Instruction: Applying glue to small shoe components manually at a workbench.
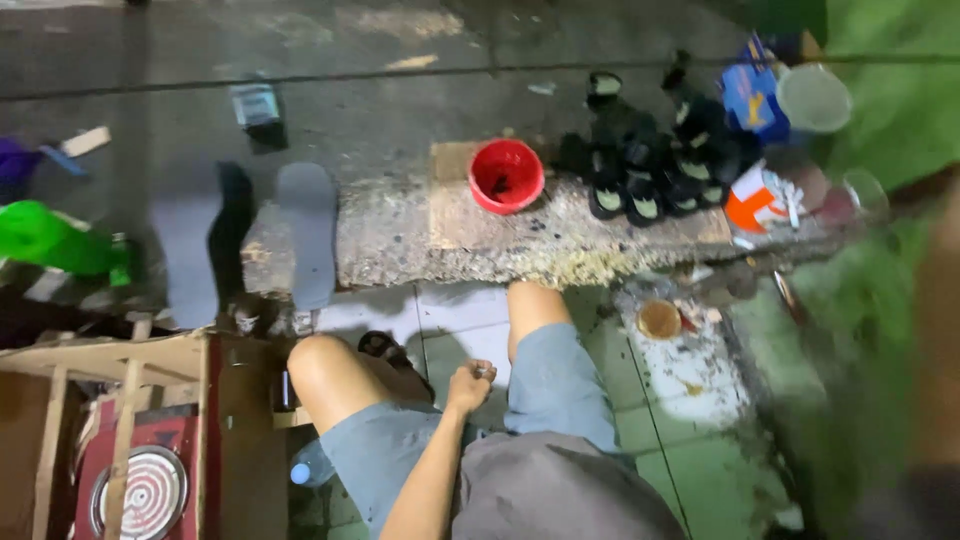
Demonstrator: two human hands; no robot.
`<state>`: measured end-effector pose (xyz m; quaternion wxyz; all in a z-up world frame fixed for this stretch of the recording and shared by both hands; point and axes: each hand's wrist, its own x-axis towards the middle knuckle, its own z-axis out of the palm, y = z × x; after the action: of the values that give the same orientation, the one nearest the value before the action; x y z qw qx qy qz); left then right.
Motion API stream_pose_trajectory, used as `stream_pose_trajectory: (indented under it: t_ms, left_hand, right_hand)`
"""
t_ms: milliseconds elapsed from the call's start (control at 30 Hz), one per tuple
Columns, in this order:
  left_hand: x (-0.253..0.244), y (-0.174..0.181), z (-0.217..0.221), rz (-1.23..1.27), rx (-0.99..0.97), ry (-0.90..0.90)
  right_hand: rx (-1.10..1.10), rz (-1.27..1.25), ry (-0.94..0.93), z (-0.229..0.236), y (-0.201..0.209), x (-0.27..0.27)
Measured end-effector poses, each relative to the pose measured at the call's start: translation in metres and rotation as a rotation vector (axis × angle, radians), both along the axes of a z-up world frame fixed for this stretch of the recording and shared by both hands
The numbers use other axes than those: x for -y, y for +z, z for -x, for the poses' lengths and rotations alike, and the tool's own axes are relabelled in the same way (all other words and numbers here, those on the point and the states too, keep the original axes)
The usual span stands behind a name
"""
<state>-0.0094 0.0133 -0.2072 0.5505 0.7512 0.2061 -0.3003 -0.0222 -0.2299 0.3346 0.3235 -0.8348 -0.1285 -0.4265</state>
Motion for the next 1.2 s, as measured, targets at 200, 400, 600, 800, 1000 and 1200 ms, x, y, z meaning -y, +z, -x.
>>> stream_pose_trajectory:
  t_ms: [200,400,600,800,1000,1200]
  left_hand:
    - [0.002,0.03,-0.001,-0.053,0.037,-0.134]
    - [-0.005,0.035,0.012,-0.037,-0.09,-0.144]
    - [-0.003,0.023,0.008,-0.028,-0.082,-0.07]
    - [-0.004,0.033,0.009,0.043,-0.053,0.011]
    - [0.011,0.08,0.007,-0.142,0.458,-0.021]
    - [0.046,0.237,0.003,-0.124,1.255,0.15]
  right_hand:
    - [0.15,-0.049,-0.067,-0.026,-0.074,0.024]
    - [-0.296,-0.036,-0.18,-0.127,-0.225,0.056]
    - [-0.575,0.27,-0.558,-0.185,-0.241,0.102]
    - [-0.774,0.201,-0.507,-0.207,-0.256,0.128]
    - [-0.289,0.133,-0.355,-0.166,-0.245,0.093]
    - [-0.582,-0.549,0.182,-0.059,-0.223,-0.062]
